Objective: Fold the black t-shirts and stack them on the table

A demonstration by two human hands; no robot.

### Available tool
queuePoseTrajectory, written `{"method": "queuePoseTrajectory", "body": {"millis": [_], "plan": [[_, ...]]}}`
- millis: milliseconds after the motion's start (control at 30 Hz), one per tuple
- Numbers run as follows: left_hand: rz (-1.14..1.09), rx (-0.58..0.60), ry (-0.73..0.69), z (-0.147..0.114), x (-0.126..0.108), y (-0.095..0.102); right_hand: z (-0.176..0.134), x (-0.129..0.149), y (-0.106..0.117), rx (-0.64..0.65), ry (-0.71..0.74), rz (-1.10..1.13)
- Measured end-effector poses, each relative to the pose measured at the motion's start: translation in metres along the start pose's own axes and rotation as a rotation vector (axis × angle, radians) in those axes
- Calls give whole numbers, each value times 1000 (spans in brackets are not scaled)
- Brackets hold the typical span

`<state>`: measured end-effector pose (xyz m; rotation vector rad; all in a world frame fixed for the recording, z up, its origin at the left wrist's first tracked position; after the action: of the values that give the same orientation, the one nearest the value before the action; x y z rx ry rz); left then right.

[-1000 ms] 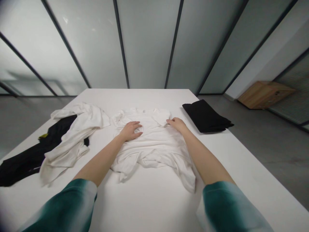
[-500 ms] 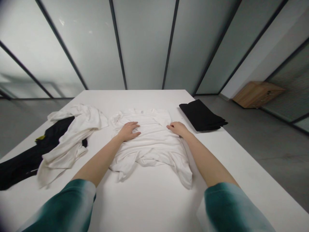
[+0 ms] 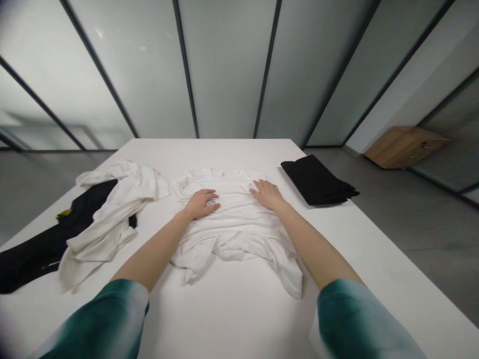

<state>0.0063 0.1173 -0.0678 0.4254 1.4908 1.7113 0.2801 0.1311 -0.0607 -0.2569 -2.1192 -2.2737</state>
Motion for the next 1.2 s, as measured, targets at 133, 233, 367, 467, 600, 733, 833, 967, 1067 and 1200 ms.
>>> {"method": "queuePoseTrajectory", "body": {"millis": [133, 233, 367, 467, 600, 733, 833, 967, 1067, 1200], "plan": [[21, 10, -4, 1, -3, 0, 16, 5, -23, 70, -68, -71], [85, -45, 55, 1, -3, 8, 34, -3, -24, 81, -113, -62], [129, -82, 178, 0, 1, 17, 48, -6, -14, 84, -116, -89], [130, -31, 187, 0, 2, 15, 41, 7, -1, 11, -64, -102], [135, 1, 160, 0, 2, 9, 5, 35, 7, -31, 114, -44], [90, -40, 143, 2, 6, 8, -37, 42, -6, 42, 243, -2], [47, -248, 270, -5, 26, 22, -52, 31, -17, 69, 265, 57], [95, -584, 540, -36, 67, 50, -52, 19, -24, 49, 255, 146], [100, -554, 602, -50, 87, 53, -51, 18, -25, 43, 260, 168], [101, -316, 543, -43, 85, 41, -51, 19, -25, 35, 264, 176]]}}
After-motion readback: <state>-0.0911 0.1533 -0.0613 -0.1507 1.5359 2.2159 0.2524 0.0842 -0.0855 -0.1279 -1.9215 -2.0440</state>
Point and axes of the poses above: each hand's wrist, its own z-axis towards the middle knuckle, its own y-axis out of the back of the hand, x = y × z, the point moved 5 cm from there along z, towards the middle knuckle, and after that the axes turned 15 degrees about -y, right-handed, at the moved point
